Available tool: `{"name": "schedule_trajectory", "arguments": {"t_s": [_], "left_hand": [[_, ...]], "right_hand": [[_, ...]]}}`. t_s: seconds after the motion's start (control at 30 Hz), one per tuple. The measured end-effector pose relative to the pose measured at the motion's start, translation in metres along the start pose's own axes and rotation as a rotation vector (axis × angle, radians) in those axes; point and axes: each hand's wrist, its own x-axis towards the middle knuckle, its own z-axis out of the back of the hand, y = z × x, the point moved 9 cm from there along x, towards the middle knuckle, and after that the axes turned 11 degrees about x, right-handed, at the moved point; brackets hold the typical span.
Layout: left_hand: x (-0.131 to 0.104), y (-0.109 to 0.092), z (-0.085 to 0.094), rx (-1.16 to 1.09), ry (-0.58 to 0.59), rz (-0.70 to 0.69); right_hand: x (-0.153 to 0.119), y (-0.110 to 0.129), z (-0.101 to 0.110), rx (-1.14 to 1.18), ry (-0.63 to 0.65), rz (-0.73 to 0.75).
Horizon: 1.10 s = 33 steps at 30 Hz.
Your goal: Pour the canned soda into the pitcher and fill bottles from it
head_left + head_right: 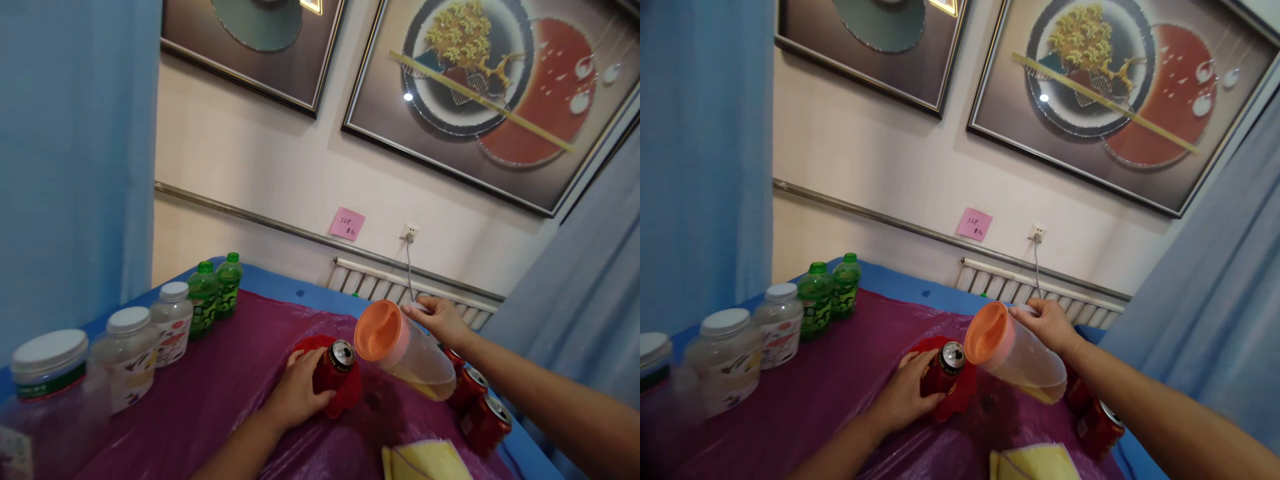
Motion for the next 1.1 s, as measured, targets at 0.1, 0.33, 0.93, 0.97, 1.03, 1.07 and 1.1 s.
{"name": "schedule_trajectory", "arguments": {"t_s": [0.1, 0.33, 0.93, 0.97, 1.03, 1.07, 1.1], "left_hand": [[-0.0002, -0.0003, 0.0003, 0.001, -0.006, -0.008], [0.0000, -0.0007, -0.0001, 0.004, 0.003, -0.010], [0.0005, 0.0022, -0.0022, 0.011, 0.015, 0.003], [0.0004, 0.0020, -0.0019, 0.011, 0.013, 0.005], [0.0001, 0.0012, -0.0010, 0.009, 0.004, 0.003], [0.0000, 0.0005, -0.0006, 0.007, 0.000, -0.001], [-0.0001, -0.0001, -0.0003, 0.004, -0.003, -0.005]], "right_hand": [[-0.0005, 0.0019, -0.0001, -0.013, 0.001, 0.005], [-0.0018, 0.0040, -0.0003, 0.004, 0.003, 0.003], [-0.0026, 0.0062, 0.0015, -0.013, -0.002, 0.008], [-0.0026, 0.0063, 0.0015, -0.013, -0.003, 0.007], [-0.0028, 0.0068, 0.0013, -0.011, -0.003, 0.006], [-0.0029, 0.0072, 0.0012, -0.008, -0.003, 0.008], [-0.0030, 0.0074, 0.0011, -0.004, -0.003, 0.011]]}}
